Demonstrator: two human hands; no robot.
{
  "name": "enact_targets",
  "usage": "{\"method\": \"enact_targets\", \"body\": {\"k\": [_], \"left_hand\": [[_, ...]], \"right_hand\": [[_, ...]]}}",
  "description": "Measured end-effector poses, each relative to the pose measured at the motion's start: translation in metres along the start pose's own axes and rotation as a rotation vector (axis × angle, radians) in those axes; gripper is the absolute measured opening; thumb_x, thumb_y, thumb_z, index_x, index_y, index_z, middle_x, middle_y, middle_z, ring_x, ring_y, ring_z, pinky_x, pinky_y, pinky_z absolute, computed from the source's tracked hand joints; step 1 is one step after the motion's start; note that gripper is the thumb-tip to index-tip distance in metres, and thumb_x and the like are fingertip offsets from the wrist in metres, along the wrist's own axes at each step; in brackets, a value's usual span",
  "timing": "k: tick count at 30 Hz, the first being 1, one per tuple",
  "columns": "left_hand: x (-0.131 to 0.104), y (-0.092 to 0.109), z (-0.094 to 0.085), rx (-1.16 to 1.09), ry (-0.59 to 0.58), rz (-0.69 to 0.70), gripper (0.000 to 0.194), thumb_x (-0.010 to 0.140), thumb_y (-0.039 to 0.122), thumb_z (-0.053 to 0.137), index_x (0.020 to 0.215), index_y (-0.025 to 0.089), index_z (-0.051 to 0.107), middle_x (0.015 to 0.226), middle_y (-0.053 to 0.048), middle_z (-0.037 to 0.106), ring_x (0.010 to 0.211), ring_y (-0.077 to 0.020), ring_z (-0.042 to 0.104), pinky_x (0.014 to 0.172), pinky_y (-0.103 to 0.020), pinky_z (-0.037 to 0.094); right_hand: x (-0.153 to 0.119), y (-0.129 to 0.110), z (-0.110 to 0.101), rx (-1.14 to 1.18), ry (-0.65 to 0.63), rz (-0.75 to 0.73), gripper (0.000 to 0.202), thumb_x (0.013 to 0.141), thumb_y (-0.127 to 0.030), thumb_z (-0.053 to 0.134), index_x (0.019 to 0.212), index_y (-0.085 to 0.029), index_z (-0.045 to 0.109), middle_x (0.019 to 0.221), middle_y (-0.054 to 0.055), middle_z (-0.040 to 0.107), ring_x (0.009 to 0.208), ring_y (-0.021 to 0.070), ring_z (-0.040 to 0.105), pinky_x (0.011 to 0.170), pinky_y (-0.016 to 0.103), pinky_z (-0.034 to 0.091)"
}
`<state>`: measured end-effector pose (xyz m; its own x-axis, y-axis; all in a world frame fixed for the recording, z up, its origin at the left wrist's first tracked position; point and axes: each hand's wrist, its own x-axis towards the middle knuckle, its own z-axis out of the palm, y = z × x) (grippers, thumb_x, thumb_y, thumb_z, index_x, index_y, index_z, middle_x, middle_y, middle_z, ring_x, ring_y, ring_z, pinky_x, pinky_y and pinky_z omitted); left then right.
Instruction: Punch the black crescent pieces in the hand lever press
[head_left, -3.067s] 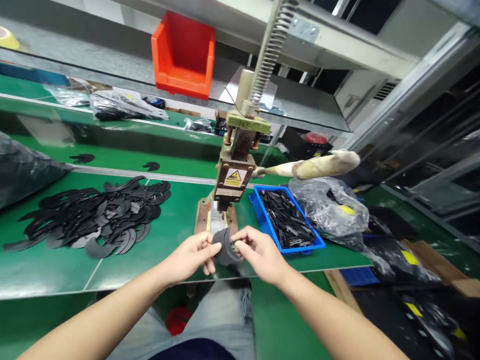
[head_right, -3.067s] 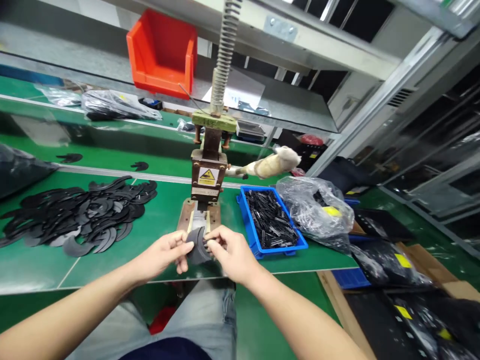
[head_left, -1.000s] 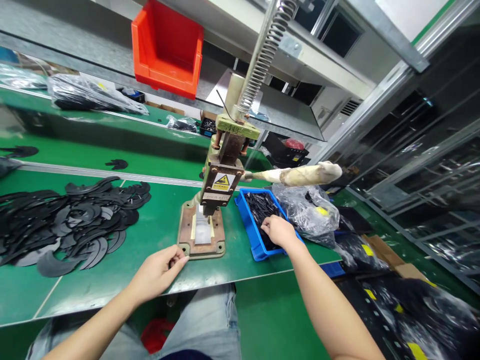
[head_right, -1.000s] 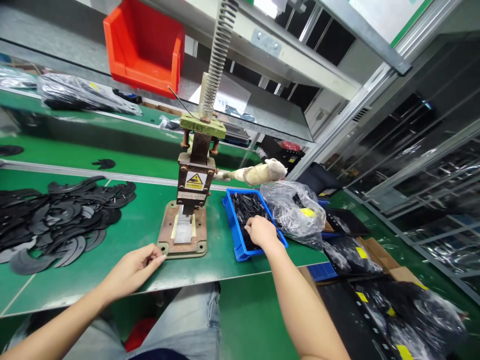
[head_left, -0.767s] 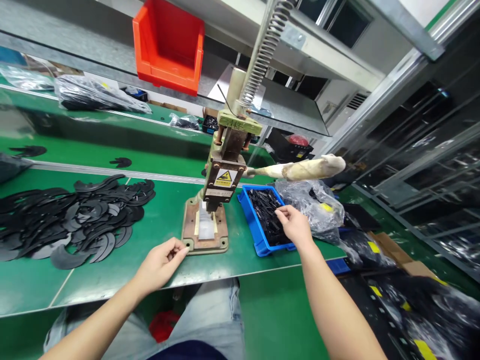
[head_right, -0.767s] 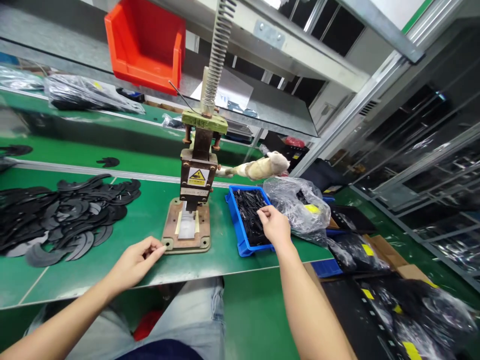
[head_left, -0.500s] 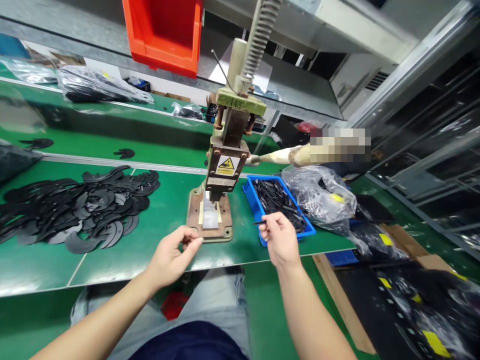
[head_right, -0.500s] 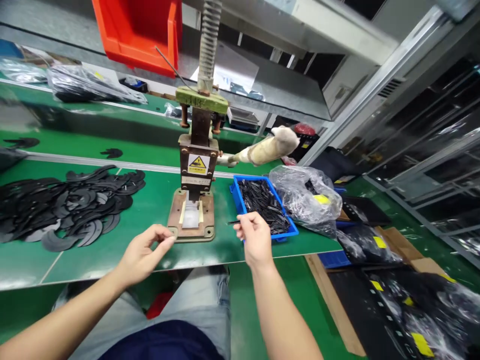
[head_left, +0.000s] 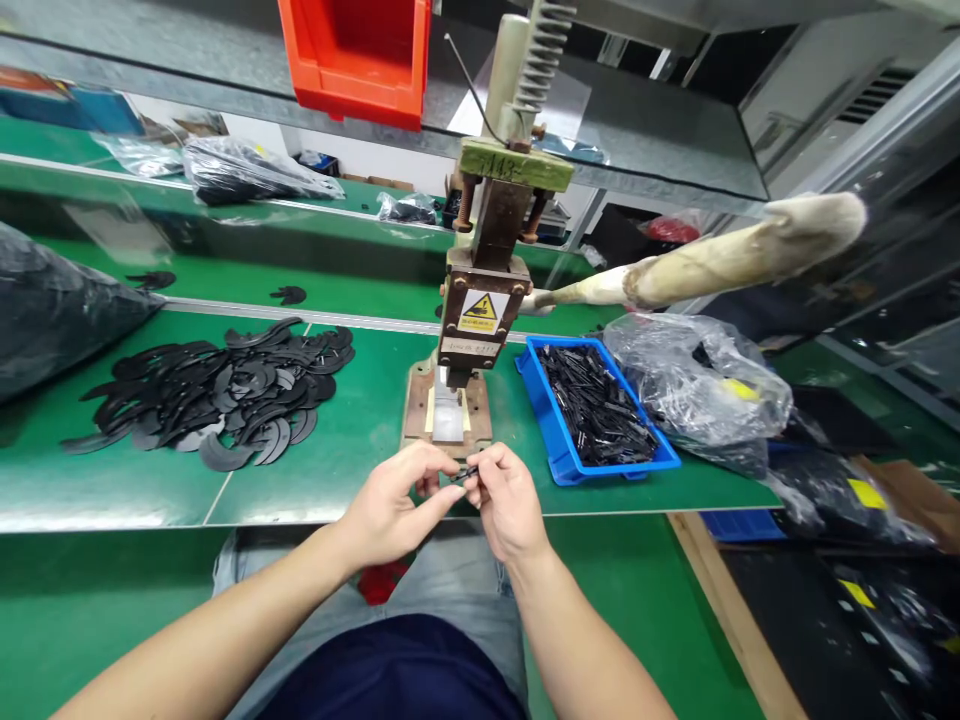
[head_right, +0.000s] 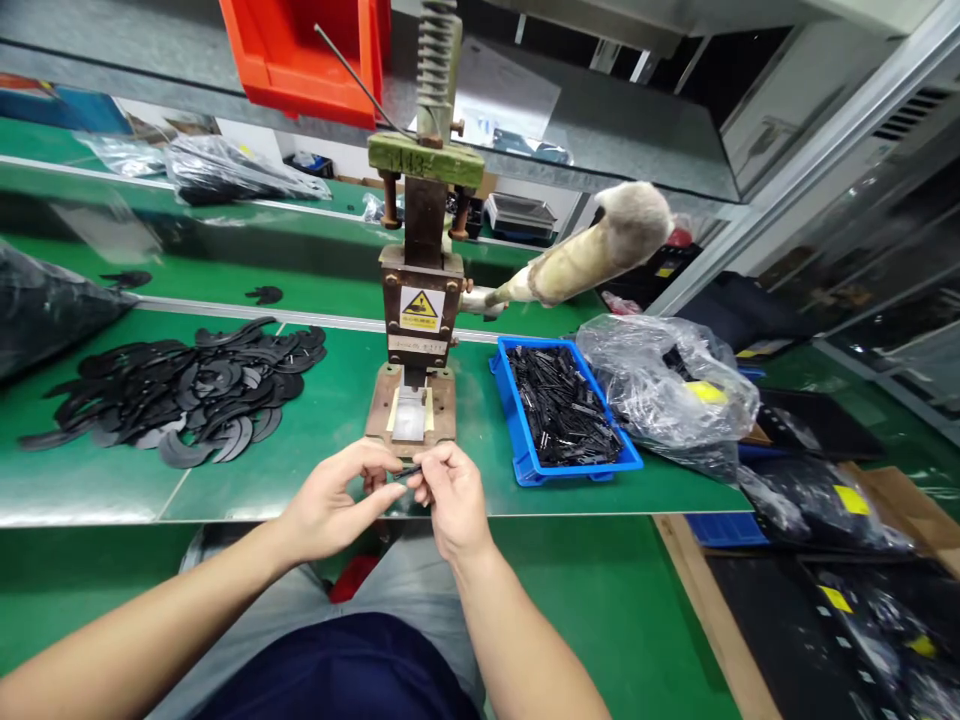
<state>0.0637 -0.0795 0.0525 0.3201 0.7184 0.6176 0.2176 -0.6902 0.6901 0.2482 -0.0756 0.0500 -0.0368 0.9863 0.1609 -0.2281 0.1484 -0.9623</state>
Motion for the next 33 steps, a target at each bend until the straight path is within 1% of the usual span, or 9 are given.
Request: {"method": "enact_targets", "body": {"k": [6,9,12,14,16,19,22,28,33], "left_hand": [[0.023,-0.025,-0.020,0.210,0.083,0.053,0.016,0.103,0.034,0.061,0.105,0.023,0.072,0.095,-0.005,0.073,0.082,-0.0170,0.067,0.076,-0.031,0.056],[0.045,-0.055,-0.034,0.360,0.104,0.069,0.019,0.105,0.034,0.057,0.108,0.022,0.072,0.103,-0.006,0.075,0.092,-0.0179,0.070,0.085,-0.031,0.057],[0.066,-0.078,-0.041,0.524,0.037,0.104,0.023,0.107,0.032,0.053,0.112,0.024,0.074,0.113,-0.006,0.075,0.105,-0.0190,0.071,0.094,-0.031,0.056],[0.077,-0.086,-0.041,0.635,-0.012,0.093,0.025,0.107,0.030,0.051,0.114,0.025,0.074,0.115,-0.006,0.074,0.107,-0.0200,0.071,0.094,-0.031,0.056],[0.085,-0.090,-0.039,0.726,-0.072,0.077,0.026,0.105,0.026,0.051,0.117,0.027,0.075,0.115,-0.007,0.073,0.108,-0.0215,0.070,0.091,-0.032,0.057],[0.091,-0.091,-0.035,0.793,-0.158,0.107,0.029,0.102,0.022,0.053,0.121,0.028,0.075,0.119,-0.008,0.072,0.110,-0.0240,0.070,0.089,-0.034,0.058],[0.094,-0.092,-0.035,0.788,-0.191,0.133,0.031,0.102,0.021,0.052,0.122,0.028,0.075,0.123,-0.008,0.071,0.113,-0.0246,0.069,0.091,-0.035,0.058],[0.096,-0.090,-0.036,0.663,-0.181,0.126,0.033,0.103,0.017,0.049,0.120,0.026,0.076,0.123,-0.008,0.074,0.114,-0.0233,0.071,0.096,-0.036,0.059],[0.083,-0.069,-0.039,0.587,-0.120,0.106,0.032,0.106,0.019,0.045,0.124,0.020,0.073,0.128,-0.012,0.074,0.121,-0.0246,0.069,0.106,-0.040,0.057]], "right_hand": [[0.018,-0.028,-0.020,-0.144,0.015,-0.137,0.034,0.087,-0.052,0.077,0.099,-0.020,0.071,0.085,0.004,0.073,0.066,0.0115,0.060,0.059,0.024,0.046],[0.037,-0.097,-0.033,-0.178,0.126,-0.407,0.036,0.087,-0.053,0.078,0.109,-0.026,0.069,0.105,0.002,0.070,0.087,0.0130,0.063,0.077,0.027,0.052],[0.049,-0.183,-0.026,-0.211,0.113,-0.946,0.048,0.088,-0.066,0.071,0.118,-0.028,0.067,0.113,0.006,0.067,0.100,0.0193,0.065,0.094,0.038,0.056],[0.052,-0.226,-0.013,-0.253,-0.040,-1.042,0.060,0.087,-0.075,0.067,0.127,-0.031,0.064,0.129,0.006,0.064,0.114,0.0211,0.065,0.105,0.041,0.054],[0.053,-0.248,0.000,-0.326,-0.170,-1.036,0.062,0.087,-0.079,0.062,0.123,-0.030,0.067,0.120,0.005,0.066,0.109,0.0205,0.066,0.106,0.043,0.055],[0.050,-0.240,0.012,-0.353,-0.183,-1.087,0.038,0.090,-0.064,0.071,0.095,-0.027,0.066,0.089,0.001,0.060,0.081,0.0159,0.062,0.090,0.040,0.057],[0.039,-0.203,0.008,-0.347,-0.097,-1.123,0.030,0.092,-0.046,0.073,0.077,-0.026,0.056,0.075,-0.001,0.053,0.071,0.0153,0.058,0.081,0.041,0.057],[0.020,-0.113,-0.023,-0.535,0.007,-1.229,0.020,0.086,-0.030,0.067,0.069,-0.029,0.057,0.063,-0.003,0.057,0.072,0.0230,0.064,0.104,0.065,0.053],[0.022,-0.089,-0.030,-0.549,0.113,-1.240,0.014,0.078,-0.028,0.068,0.067,-0.032,0.060,0.062,-0.002,0.061,0.072,0.0273,0.066,0.101,0.071,0.053]]}}
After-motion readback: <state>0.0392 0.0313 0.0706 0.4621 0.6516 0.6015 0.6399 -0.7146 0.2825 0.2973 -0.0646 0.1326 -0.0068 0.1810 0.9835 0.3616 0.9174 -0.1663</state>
